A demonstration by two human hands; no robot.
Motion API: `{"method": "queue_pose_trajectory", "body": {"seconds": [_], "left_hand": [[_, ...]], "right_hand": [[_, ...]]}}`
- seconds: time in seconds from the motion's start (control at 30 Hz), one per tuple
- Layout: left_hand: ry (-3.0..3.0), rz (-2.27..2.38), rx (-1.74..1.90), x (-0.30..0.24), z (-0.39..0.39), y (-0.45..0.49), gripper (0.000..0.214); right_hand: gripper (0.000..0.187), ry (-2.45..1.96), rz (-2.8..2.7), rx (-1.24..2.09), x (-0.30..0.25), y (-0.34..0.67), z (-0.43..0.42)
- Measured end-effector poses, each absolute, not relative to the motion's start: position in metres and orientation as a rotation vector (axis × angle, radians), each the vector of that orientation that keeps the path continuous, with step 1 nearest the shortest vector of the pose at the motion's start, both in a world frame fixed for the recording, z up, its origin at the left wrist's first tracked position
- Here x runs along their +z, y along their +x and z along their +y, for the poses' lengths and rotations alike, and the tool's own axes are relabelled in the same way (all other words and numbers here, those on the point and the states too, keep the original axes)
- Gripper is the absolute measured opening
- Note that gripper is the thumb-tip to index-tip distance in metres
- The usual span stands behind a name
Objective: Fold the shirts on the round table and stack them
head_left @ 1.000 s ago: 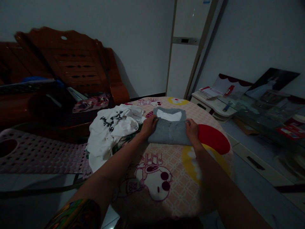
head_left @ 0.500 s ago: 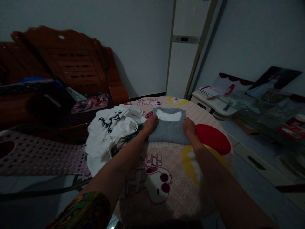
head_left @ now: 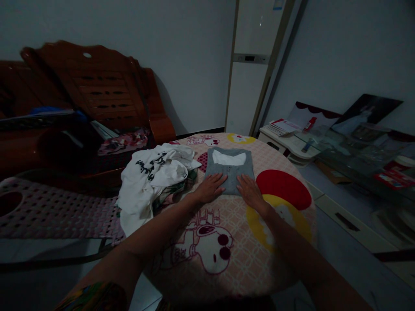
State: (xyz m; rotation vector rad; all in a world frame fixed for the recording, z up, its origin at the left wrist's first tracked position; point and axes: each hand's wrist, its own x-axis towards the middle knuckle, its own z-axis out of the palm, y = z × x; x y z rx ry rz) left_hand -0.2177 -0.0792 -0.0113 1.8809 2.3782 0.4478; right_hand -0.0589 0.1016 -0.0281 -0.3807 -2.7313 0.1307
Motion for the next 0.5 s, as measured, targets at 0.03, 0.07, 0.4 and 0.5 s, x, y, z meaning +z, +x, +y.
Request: {"method": "queue_pose_trajectory", "body": {"seconds": [0.03, 0.07, 0.4, 0.5], "left_hand": [[1.886, 2.377, 0.452, -0.01, -0.081, -0.218, 0.061], [1.899, 2.375, 0.467, -0.009, -0.084, -0.217, 0.064], [2.025, 2.411, 0.318, -0.025, -0.1, -0.207, 0.063], [2.008, 2.462, 0.232, -0.023, -0.092, -0.208, 0.064]], "right_hand": [[0.043, -0.371, -2.733, 0.128, -0.027, -0.056, 0.101], [0.043, -0.348, -2.735, 0.127, -0.026, -0.052, 0.1], [0.05, -0.283, -2.899, -0.014, -0.025, -0.022, 0.077], [0.05, -0.308, -2.911, -0.091, -0.02, -0.028, 0.07]]}}
